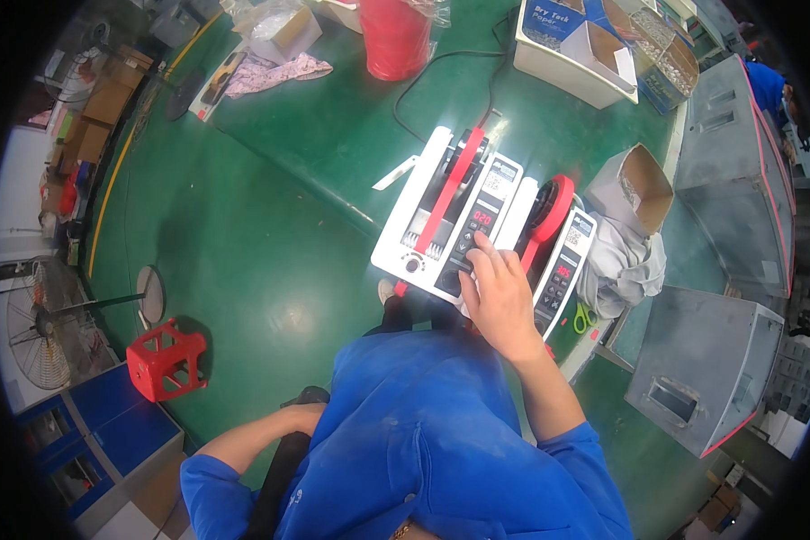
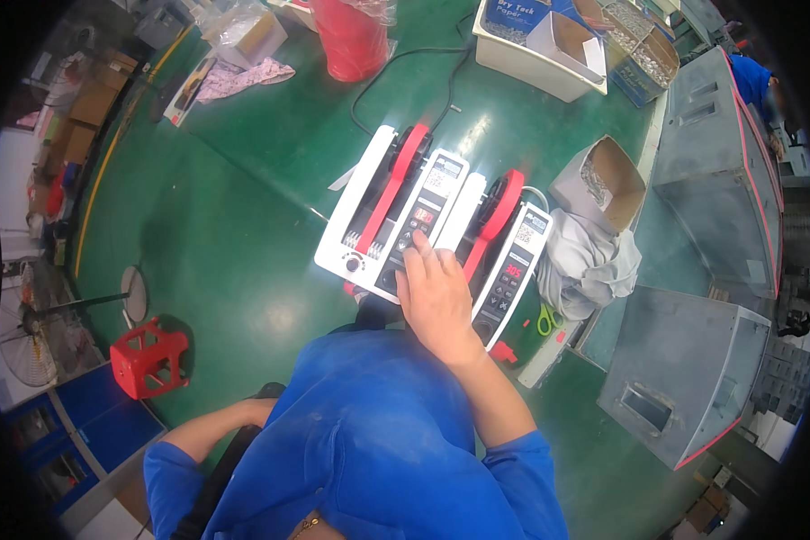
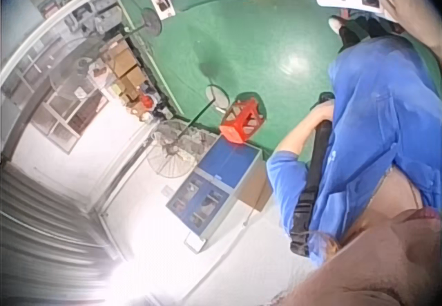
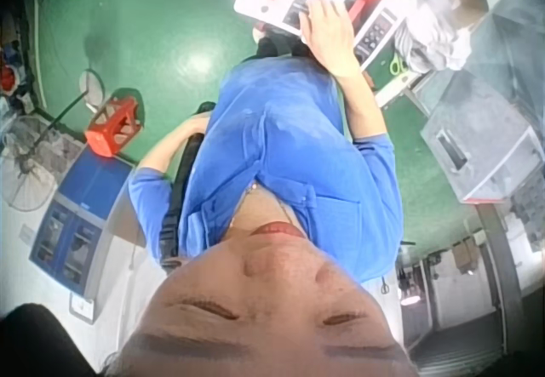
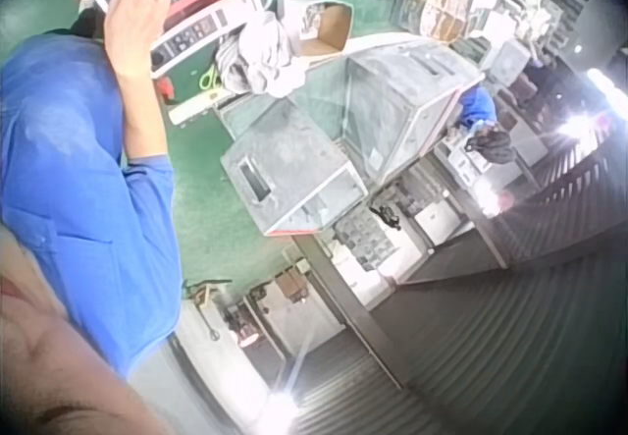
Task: Applying red adhesive tape to the edges of metal cabinet casings on an assembly line.
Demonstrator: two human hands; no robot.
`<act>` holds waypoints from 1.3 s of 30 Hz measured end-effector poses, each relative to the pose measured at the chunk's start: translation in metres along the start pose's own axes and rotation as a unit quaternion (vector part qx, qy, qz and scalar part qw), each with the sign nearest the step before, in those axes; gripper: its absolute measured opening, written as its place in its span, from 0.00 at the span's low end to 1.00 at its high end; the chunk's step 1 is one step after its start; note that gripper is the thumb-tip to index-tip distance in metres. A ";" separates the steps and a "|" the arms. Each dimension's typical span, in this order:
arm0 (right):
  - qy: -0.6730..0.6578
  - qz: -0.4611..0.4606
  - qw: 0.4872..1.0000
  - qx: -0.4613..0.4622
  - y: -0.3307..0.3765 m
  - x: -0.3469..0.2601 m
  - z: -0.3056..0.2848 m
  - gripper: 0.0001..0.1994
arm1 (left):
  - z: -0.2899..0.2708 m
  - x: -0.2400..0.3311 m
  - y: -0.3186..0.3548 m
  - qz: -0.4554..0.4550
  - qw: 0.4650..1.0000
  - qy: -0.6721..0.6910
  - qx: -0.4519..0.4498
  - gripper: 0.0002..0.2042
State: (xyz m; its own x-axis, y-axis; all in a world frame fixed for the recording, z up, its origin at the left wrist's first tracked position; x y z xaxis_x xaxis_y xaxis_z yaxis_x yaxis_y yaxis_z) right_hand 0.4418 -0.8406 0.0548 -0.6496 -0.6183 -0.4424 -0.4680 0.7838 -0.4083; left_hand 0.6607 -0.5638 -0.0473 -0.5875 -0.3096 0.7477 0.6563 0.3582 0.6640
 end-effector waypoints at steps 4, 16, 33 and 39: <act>-0.003 0.000 1.000 -0.005 -0.006 0.002 0.004 0.16 | 0.004 -0.005 -0.001 0.010 1.000 0.006 0.023 0.21; 0.009 0.019 0.999 -0.043 -0.010 0.004 0.007 0.15 | 0.011 -0.021 -0.004 0.029 0.999 0.016 0.031 0.21; 0.020 0.021 0.998 -0.055 -0.012 -0.001 0.007 0.14 | 0.001 -0.008 -0.002 -0.015 0.999 0.022 -0.046 0.24; 0.017 0.023 0.998 -0.051 -0.011 0.001 0.009 0.14 | 0.007 -0.018 -0.003 0.021 0.999 0.015 -0.044 0.25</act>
State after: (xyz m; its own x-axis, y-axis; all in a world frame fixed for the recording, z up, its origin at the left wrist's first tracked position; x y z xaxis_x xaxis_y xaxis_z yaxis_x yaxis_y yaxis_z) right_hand 0.4517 -0.8504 0.0513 -0.6907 -0.5803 -0.4315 -0.4949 0.8144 -0.3030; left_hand 0.6661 -0.5536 -0.0629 -0.5454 -0.3219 0.7739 0.7200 0.2927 0.6292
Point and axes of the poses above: each hand's wrist, its own y-axis away from the middle knuckle, its own z-axis out of the palm, x = y × z, the point moved 4 cm from there along -y, towards the middle knuckle, and after that the axes turned 6 degrees about x, right-handed, at the moved point
